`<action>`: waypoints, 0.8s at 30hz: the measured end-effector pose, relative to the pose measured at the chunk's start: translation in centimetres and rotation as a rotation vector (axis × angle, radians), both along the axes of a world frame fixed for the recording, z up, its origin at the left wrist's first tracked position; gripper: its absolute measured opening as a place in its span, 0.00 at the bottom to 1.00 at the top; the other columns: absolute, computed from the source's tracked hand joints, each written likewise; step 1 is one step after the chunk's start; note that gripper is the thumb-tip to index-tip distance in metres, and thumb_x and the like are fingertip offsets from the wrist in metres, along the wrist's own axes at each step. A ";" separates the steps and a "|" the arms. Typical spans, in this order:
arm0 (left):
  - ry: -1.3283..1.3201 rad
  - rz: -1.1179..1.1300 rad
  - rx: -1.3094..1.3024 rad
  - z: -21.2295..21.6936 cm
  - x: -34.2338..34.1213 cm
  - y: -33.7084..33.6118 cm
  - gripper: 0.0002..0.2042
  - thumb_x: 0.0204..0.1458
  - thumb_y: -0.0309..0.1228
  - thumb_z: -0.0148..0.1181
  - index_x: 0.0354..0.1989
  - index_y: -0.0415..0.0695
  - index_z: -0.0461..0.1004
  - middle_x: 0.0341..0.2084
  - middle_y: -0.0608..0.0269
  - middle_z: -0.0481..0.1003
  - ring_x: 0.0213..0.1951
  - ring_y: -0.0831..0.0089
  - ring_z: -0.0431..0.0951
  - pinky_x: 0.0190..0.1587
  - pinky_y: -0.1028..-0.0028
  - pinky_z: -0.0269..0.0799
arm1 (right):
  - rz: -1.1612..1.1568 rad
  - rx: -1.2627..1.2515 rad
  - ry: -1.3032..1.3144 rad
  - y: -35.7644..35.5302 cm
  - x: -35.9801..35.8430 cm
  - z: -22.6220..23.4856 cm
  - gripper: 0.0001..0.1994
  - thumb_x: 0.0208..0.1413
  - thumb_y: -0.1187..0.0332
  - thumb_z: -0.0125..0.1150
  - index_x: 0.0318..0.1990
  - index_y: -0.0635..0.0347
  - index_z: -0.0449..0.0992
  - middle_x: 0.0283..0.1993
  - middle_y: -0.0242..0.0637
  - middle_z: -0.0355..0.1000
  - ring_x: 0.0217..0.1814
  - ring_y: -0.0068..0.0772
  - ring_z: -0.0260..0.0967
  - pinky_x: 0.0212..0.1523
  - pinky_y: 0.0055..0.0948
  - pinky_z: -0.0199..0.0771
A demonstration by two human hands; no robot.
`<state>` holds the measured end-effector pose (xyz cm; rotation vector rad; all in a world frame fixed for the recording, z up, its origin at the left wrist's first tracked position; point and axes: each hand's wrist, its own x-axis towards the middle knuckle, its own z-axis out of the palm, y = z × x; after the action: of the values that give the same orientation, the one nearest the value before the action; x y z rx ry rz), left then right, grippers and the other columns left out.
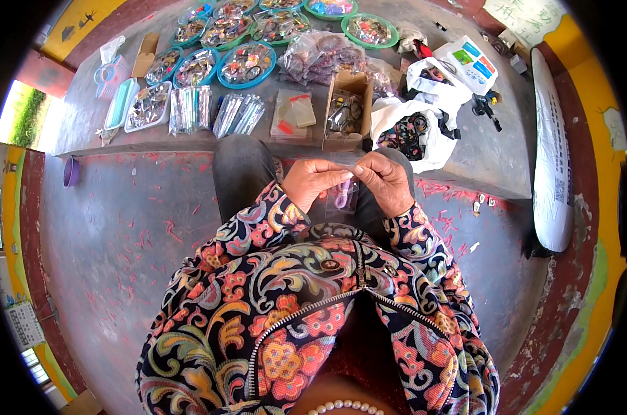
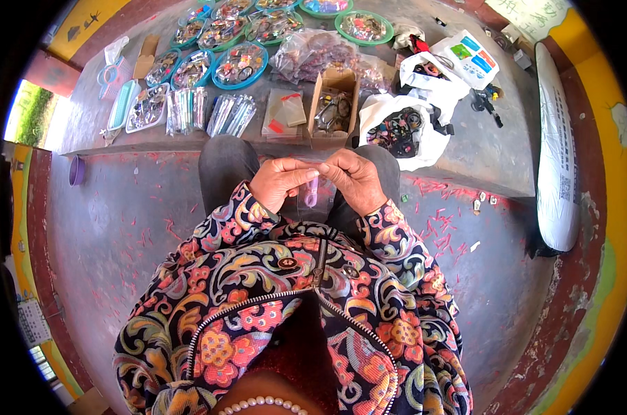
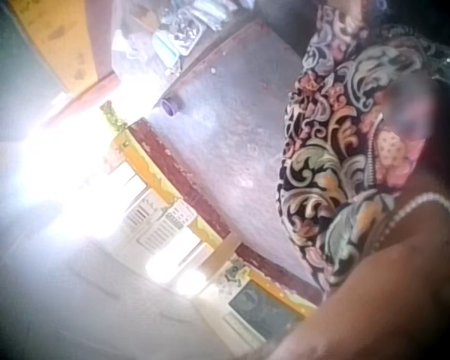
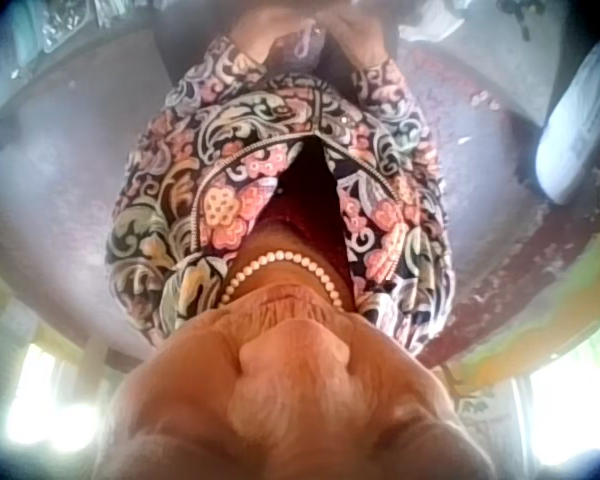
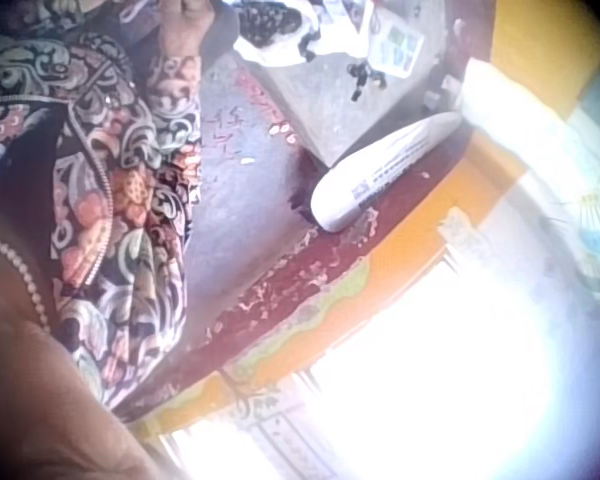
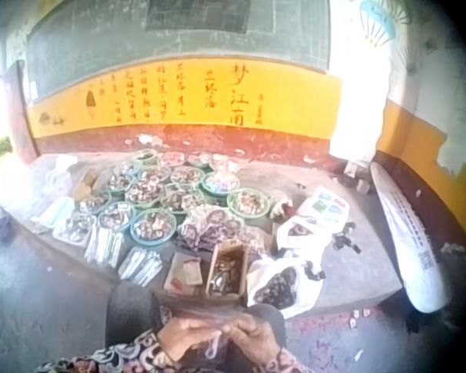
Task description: The person sits on the floor and repeatedly picks up small hair accessories, places them into clear plastic bags, and seals the bags. The person handles the items one by one, organizing them into a pile of packaged goods.
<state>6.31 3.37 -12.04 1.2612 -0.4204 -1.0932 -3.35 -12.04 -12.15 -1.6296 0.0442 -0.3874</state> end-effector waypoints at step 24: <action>-1.713 0.120 -0.297 1.5 -0.5 0.4 0.16 0.32 0.22 0.62 0.34 0.48 0.74 0.42 0.60 0.70 0.47 0.61 0.68 0.45 0.69 0.68 | 0.172 0.822 0.428 0.9 -0.8 1.0 0.15 0.53 0.57 0.52 0.37 0.61 0.72 0.30 0.28 0.69 0.31 0.19 0.64 0.32 0.19 0.63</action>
<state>5.81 3.79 -10.52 1.6471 -1.6436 0.4247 -4.18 -11.18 -11.14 -0.8634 0.3394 0.1222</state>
